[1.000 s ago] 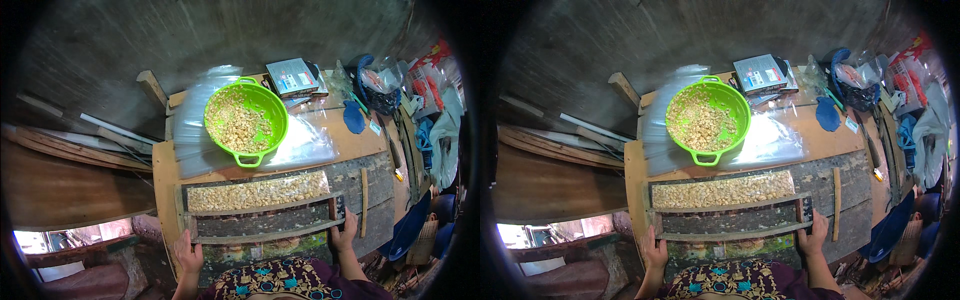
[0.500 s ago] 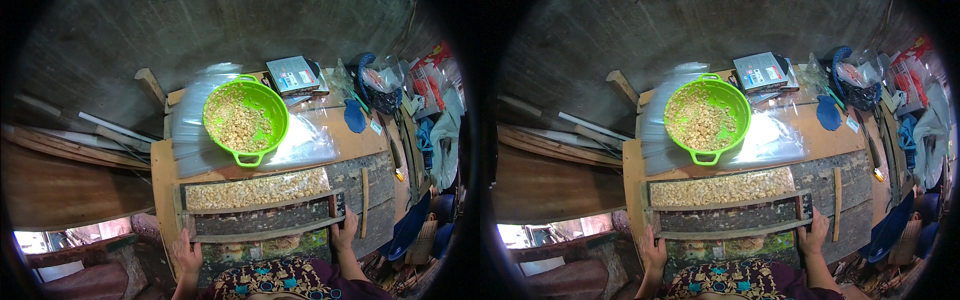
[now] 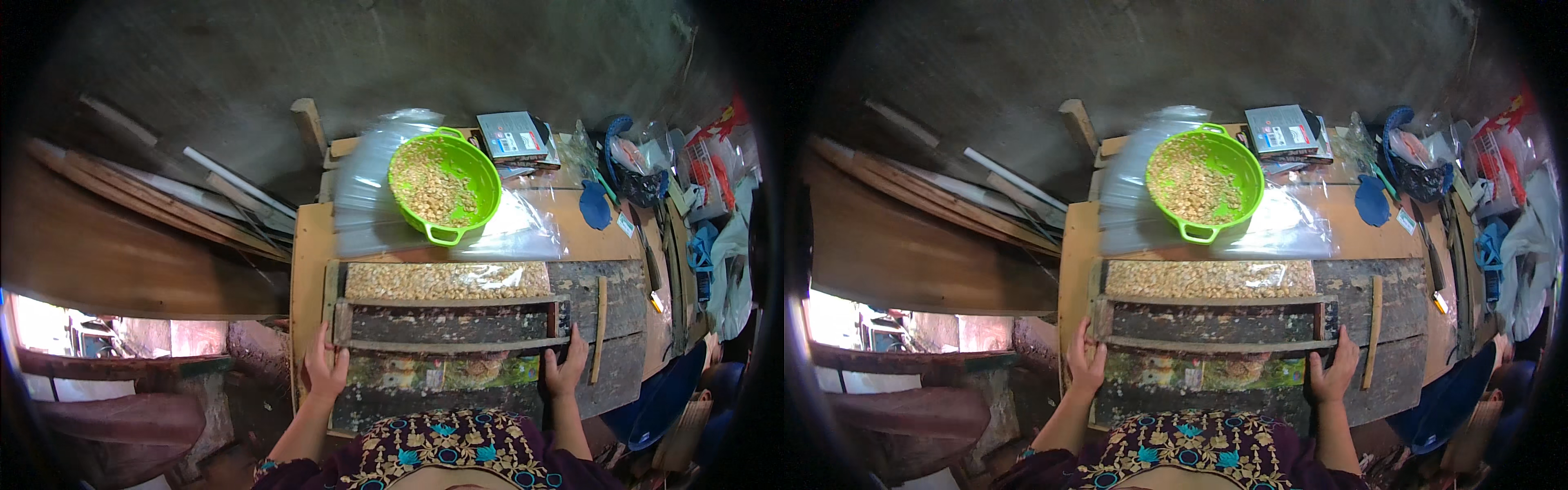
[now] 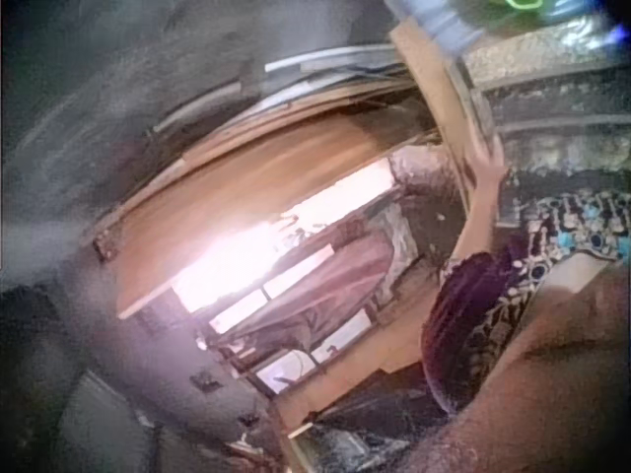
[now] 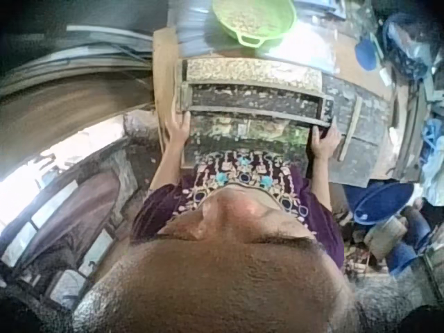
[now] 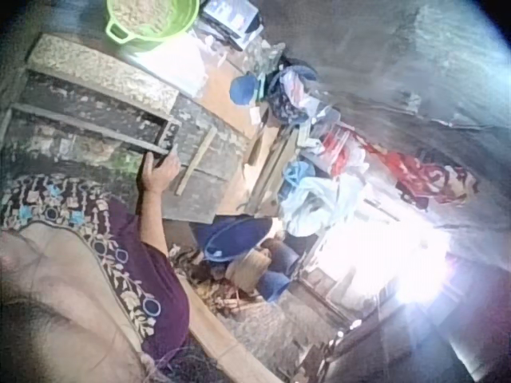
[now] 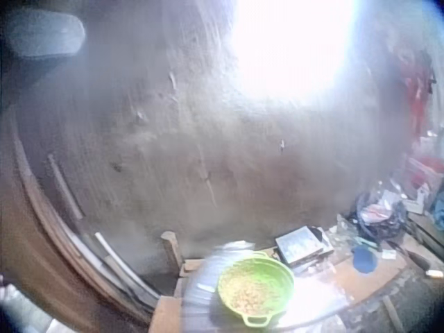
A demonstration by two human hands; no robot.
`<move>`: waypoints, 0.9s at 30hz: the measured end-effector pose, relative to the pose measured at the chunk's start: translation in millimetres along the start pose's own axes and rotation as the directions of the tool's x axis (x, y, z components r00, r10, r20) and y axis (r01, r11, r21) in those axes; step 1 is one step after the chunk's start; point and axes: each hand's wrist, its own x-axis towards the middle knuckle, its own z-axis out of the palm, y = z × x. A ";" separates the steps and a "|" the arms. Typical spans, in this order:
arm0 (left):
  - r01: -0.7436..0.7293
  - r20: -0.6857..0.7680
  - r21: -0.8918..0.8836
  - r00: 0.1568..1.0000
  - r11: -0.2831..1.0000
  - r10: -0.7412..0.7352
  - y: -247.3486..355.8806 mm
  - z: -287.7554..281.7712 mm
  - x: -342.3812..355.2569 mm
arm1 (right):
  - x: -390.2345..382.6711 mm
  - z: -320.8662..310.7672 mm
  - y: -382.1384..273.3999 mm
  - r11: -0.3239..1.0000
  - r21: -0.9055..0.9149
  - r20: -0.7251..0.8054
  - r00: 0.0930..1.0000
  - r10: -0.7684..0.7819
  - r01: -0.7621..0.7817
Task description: The person scoops grains from a large blue bucket into a green bowl, then pours them into a clear plastic bag placed on a wooden frame. They use a small wooden stick to spread the grains evenly inside the bag and repeat the process multiple times.
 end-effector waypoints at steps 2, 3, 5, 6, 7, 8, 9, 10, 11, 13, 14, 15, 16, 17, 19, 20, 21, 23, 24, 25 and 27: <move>-0.093 -0.076 -0.037 0.993 0.995 0.090 -6.1 6.4 19.8 | 0.2 0.7 2.4 1.000 0.004 0.013 1.000 0.002 -0.002; 0.005 -0.064 -0.073 0.998 0.997 -0.010 -6.5 13.6 38.5 | -2.8 1.6 6.0 1.000 -0.005 0.013 1.000 0.021 -0.021; 0.075 -0.072 -0.112 0.994 0.991 -0.084 -7.4 24.2 73.8 | -3.2 2.5 10.9 1.000 0.005 0.010 1.000 -0.006 0.006; 0.045 -0.086 -0.121 0.995 0.992 -0.056 -10.2 29.1 91.2 | -2.8 3.1 12.7 1.000 0.012 0.007 1.000 -0.019 0.019; 0.071 -0.066 -0.134 0.995 0.988 -0.080 -10.3 31.8 107.2 | -3.1 2.4 14.3 1.000 0.014 0.007 1.000 -0.028 0.028; 0.095 -0.044 -0.146 0.994 0.985 -0.103 -9.3 34.2 121.4 | -2.7 3.3 16.1 0.999 0.031 0.006 1.000 -0.018 0.018; 0.132 0.010 -0.113 0.991 0.985 -0.132 -9.9 36.1 130.9 | -3.4 4.6 17.8 1.000 0.016 0.002 1.000 -0.017 0.017; 0.169 0.063 -0.073 0.984 0.983 -0.165 -9.4 34.9 137.2 | -4.6 6.6 19.1 1.000 0.004 0.001 1.000 -0.014 0.014; 0.203 0.114 -0.032 0.973 0.979 -0.199 -8.5 33.9 143.1 | -4.6 5.2 18.9 1.000 -0.009 -0.001 1.000 -0.012 0.012; 0.282 0.210 0.037 0.936 0.959 -0.283 14.6 23.2 144.9 | -3.7 0.2 12.1 1.000 0.020 0.009 1.000 0.018 -0.018; 0.290 0.237 0.036 0.927 0.956 -0.290 9.4 25.3 149.5 | -3.7 0.4 12.7 1.000 0.015 0.000 1.000 0.010 -0.010; 0.300 0.264 0.038 0.917 0.953 -0.299 2.3 27.5 152.5 | -5.0 1.6 13.6 1.000 0.010 -0.006 1.000 0.005 -0.005; 0.342 0.295 -0.013 0.899 0.940 -0.323 -8.7 29.8 155.8 | -4.5 2.6 13.6 0.999 0.013 -0.030 0.999 -0.029 0.030; 0.384 0.328 -0.062 0.880 0.921 -0.345 -19.8 31.6 159.3 | -3.1 1.8 11.9 1.000 0.018 -0.023 1.000 -0.021 0.021; 0.443 0.393 -0.113 0.842 0.889 -0.370 -13.0 29.9 158.7 | -4.6 0.6 9.4 1.000 0.022 -0.015 1.000 0.011 -0.011; 0.463 0.418 -0.119 0.826 0.878 -0.379 -9.9 28.1 159.6 | -5.9 3.0 12.9 1.000 0.021 -0.020 1.000 0.011 -0.011; 0.487 0.442 -0.127 0.808 0.864 -0.391 -5.8 25.5 159.1 | -6.7 3.4 13.1 1.000 0.010 -0.028 1.000 0.003 -0.003; 0.498 0.417 -0.139 0.813 0.856 -0.406 -11.1 27.5 161.4 | -7.5 3.4 13.3 1.000 -0.011 -0.044 0.999 -0.015 0.014; 0.490 0.399 -0.145 0.824 0.859 -0.402 -8.4 26.6 159.5 | -6.4 2.8 14.1 1.000 0.015 -0.029 1.000 -0.010 0.011; 0.481 0.381 -0.151 0.834 0.863 -0.399 -6.4 25.7 157.1 | -6.4 2.6 14.1 1.000 0.007 -0.027 1.000 -0.007 0.007; 0.507 0.439 -0.227 0.815 0.832 -0.377 -29.4 29.9 163.6 | -5.8 2.6 14.3 1.000 -0.008 -0.026 1.000 -0.003 0.003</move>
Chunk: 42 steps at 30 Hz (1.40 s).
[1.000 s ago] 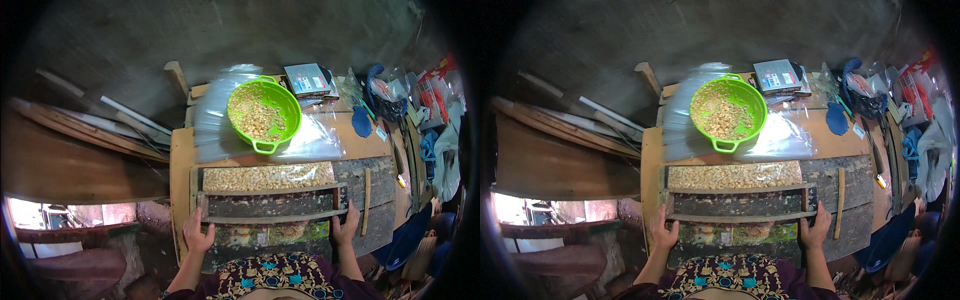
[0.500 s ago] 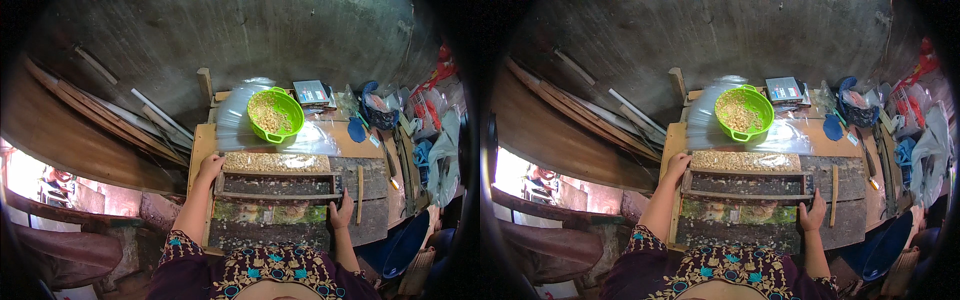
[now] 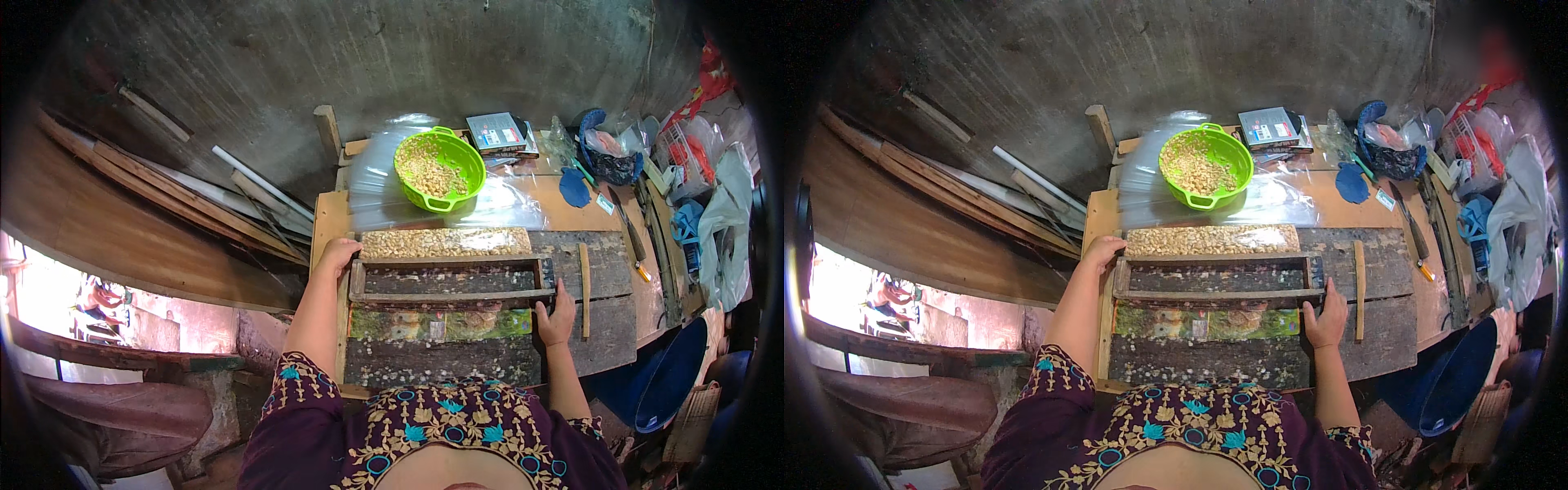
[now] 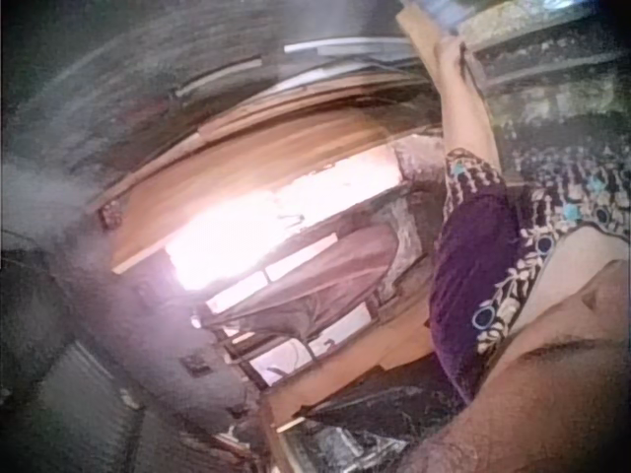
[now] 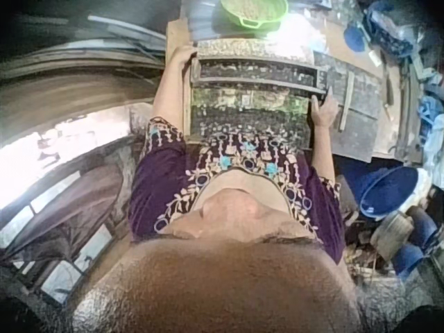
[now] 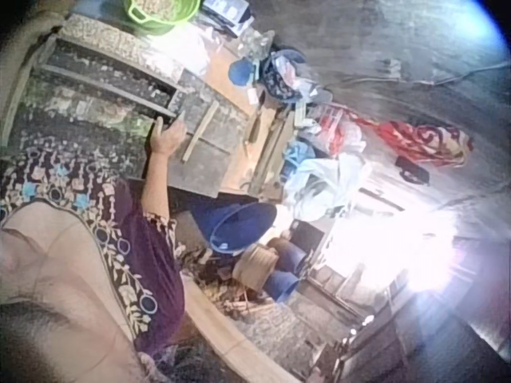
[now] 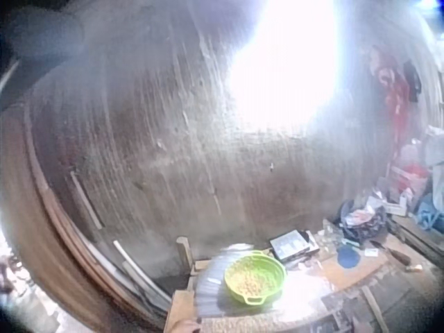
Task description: The person scoops grains from a large blue bucket into a green bowl, then pours them into a clear plastic bag placed on a wooden frame. They use a small wooden stick to spread the grains evenly inside the bag and repeat the process multiple times.
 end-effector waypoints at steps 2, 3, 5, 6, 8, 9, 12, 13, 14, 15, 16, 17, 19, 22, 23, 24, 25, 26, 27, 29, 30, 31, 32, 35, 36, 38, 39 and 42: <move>-0.026 -0.007 -0.032 1.000 0.999 0.026 -9.4 -4.3 4.9 | 0.4 -0.1 -0.1 1.000 0.013 0.001 1.000 -0.009 0.009; -0.021 -0.013 -0.035 1.000 0.999 0.021 -5.3 -3.2 1.5 | -0.2 -0.8 0.5 1.000 0.016 -0.001 1.000 -0.008 0.008; -0.012 -0.024 -0.042 1.000 0.999 0.011 2.2 -2.1 -6.1 | -1.3 -1.0 2.4 1.000 0.015 -0.012 1.000 -0.011 0.011; -0.012 -0.024 -0.055 1.000 0.998 0.011 -0.5 -5.4 -5.2 | -1.1 -0.8 2.2 1.000 0.019 -0.014 1.000 -0.018 0.019; -0.012 -0.025 -0.080 1.000 0.997 0.010 -6.0 -13.1 -3.7 | -0.3 0.1 1.0 1.000 0.018 -0.007 1.000 -0.021 0.021; 0.010 -0.036 -0.080 0.999 0.997 -0.013 -4.3 -12.9 -5.5 | -0.5 0.1 1.3 1.000 0.014 -0.006 1.000 -0.018 0.018; 0.039 -0.060 -0.088 0.997 0.995 -0.044 -2.8 -13.3 -10.7 | -1.9 -0.2 1.7 1.000 0.001 -0.028 0.999 -0.018 0.018; 0.023 -0.061 -0.096 0.998 0.995 -0.029 -4.4 -14.1 -11.9 | -1.9 -0.8 0.5 1.000 0.003 -0.028 0.999 -0.020 0.020; 0.008 -0.062 -0.104 0.998 0.995 -0.014 -6.5 -14.9 -13.5 | -1.4 -1.8 -1.4 1.000 0.005 -0.027 0.999 -0.022 0.022; -0.019 -0.097 -0.154 0.995 0.988 0.004 -7.0 -12.6 -15.6 | -1.9 -4.1 -2.0 1.000 0.002 -0.030 0.999 -0.018 0.018; -0.047 -0.133 -0.203 0.991 0.978 0.020 -8.7 -10.6 -18.8 | -2.0 -5.0 -2.1 1.000 0.007 -0.030 0.999 -0.021 0.022; -0.076 -0.169 -0.251 0.985 0.965 0.033 -11.7 -8.5 -23.4 | -1.8 -4.7 -2.1 1.000 0.012 -0.030 0.999 -0.025 0.025; -0.117 -0.284 -0.114 0.955 0.987 0.081 -68.1 -32.2 -5.0 | 3.2 -3.9 -6.5 0.999 0.028 -0.013 0.999 -0.045 0.045; -0.206 -0.402 0.203 0.874 0.957 0.273 -54.3 9.0 -59.6 | -2.2 -7.7 -3.5 1.000 -0.007 -0.007 1.000 0.016 -0.016; -0.225 -0.400 0.175 0.873 0.959 0.278 -55.6 14.2 -79.8 | -0.8 -8.7 -5.3 1.000 -0.005 -0.001 1.000 0.021 -0.021; -0.241 -0.392 0.145 0.877 0.960 0.279 -56.3 20.2 -93.7 | 0.4 -9.8 -6.2 1.000 -0.010 0.006 1.000 0.030 -0.030; -0.157 -0.379 0.134 0.904 0.978 0.197 -42.6 26.4 -110.7 | 1.1 -9.3 -5.6 0.999 -0.002 0.006 0.999 0.033 -0.033; -0.069 -0.365 0.126 0.924 0.990 0.111 -26.1 31.3 -131.2 | 1.0 -5.6 0.6 1.000 -0.002 -0.044 0.999 -0.031 0.031; 0.021 -0.360 0.119 0.933 0.993 0.024 -18.8 34.8 -143.0 | 2.0 -4.6 0.5 1.000 0.011 -0.038 0.999 -0.009 0.010; 0.005 -0.373 0.305 0.921 0.952 0.114 -60.3 21.9 -118.2 | 5.5 -1.3 -0.8 1.000 0.014 -0.037 0.999 0.011 -0.010; 0.003 -0.376 0.394 0.913 0.919 0.158 -63.5 19.7 -115.8 | 5.5 -1.8 -2.9 0.999 0.033 -0.044 0.999 0.013 -0.012; 0.008 -0.360 0.281 0.928 0.960 0.097 -67.7 18.6 -114.5 | 5.8 -2.6 -5.4 0.999 0.051 -0.050 0.999 0.015 -0.013; -0.028 -0.352 0.292 0.926 0.956 0.134 -70.8 19.7 -110.9 | 6.4 -3.6 -5.9 0.997 0.071 -0.055 0.998 0.016 -0.012; -0.094 -0.345 0.321 0.915 0.942 0.209 -76.4 19.2 -113.9 | 6.9 0.1 -3.7 0.997 0.034 -0.036 0.996 0.076 -0.075; -0.102 -0.344 0.326 0.913 0.940 0.218 -68.5 21.4 -119.0 | 7.2 1.3 -4.6 0.996 0.016 -0.028 0.996 0.089 -0.089; -0.108 -0.346 0.334 0.910 0.936 0.228 -68.0 20.7 -123.3 | 6.4 2.3 -5.1 0.997 0.007 -0.036 0.996 0.078 -0.077; -0.109 -0.348 0.335 0.909 0.936 0.231 -68.7 21.2 -123.8 | 7.6 2.3 -5.5 0.997 0.002 -0.042 0.997 0.072 -0.072; -0.078 -0.371 0.268 0.912 0.960 0.178 -62.0 24.7 -133.7 | 8.7 1.5 -5.7 0.999 0.003 -0.047 0.998 0.053 -0.053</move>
